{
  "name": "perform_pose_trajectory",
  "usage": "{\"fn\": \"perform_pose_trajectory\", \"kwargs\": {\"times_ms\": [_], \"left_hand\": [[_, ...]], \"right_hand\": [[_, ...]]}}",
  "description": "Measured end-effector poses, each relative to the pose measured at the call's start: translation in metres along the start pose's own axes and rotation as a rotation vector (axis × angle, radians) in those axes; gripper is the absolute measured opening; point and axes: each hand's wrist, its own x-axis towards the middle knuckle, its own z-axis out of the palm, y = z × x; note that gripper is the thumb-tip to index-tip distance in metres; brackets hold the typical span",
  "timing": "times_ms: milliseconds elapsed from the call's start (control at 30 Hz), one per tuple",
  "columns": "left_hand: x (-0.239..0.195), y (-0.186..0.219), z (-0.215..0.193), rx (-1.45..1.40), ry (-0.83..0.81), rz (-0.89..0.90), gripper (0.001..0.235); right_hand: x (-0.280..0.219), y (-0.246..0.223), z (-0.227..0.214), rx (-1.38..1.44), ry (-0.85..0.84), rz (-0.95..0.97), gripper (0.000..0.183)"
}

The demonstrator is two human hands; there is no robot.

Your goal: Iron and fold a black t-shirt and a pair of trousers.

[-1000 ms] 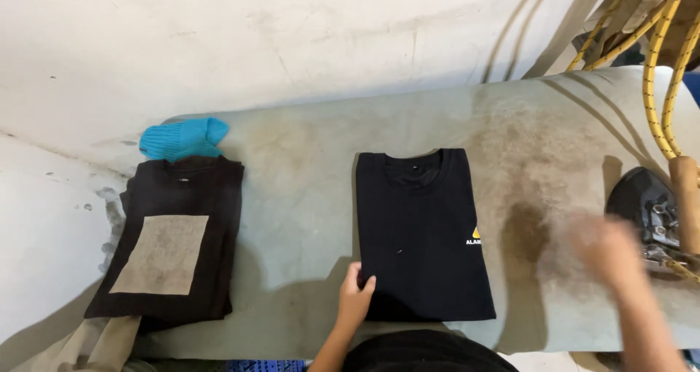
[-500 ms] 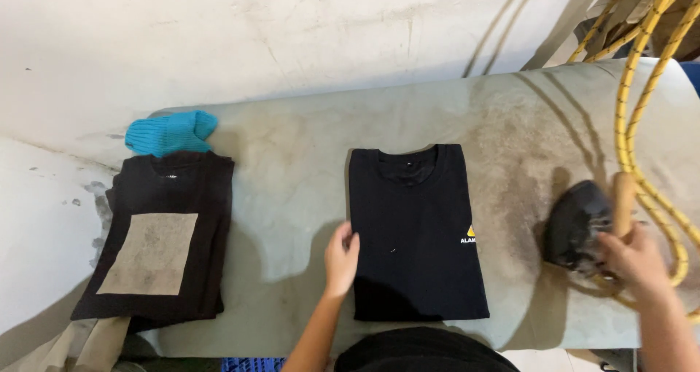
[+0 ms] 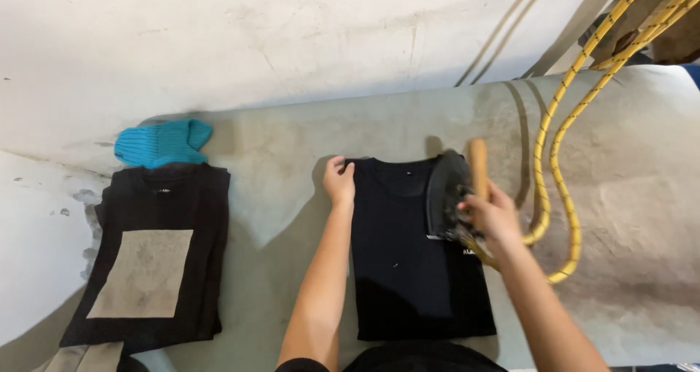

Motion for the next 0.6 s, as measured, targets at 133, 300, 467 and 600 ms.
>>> {"fn": "perform_pose_trajectory", "kwargs": {"times_ms": [133, 300, 467, 600], "left_hand": [[-0.007, -0.005, -0.011, -0.131, -0.032, -0.089, 0.032], [-0.057, -0.007, -0.033, -0.167, -0.124, 0.036, 0.034], [-0.161, -0.016, -0.105, -0.070, -0.257, 0.036, 0.036], [-0.234, -0.037, -0.153, -0.098, -0.356, -0.035, 0.040]], "right_hand": [[0.022, -0.017, 0.037, -0.126, 0.008, -0.019, 0.043], [0.038, -0.005, 0.025, -0.126, -0.050, -0.005, 0.039], [-0.035, 0.001, 0.027, -0.305, -0.027, -0.040, 0.029], [-0.112, 0.013, 0.016, -0.445, -0.156, -0.071, 0.034]]}}
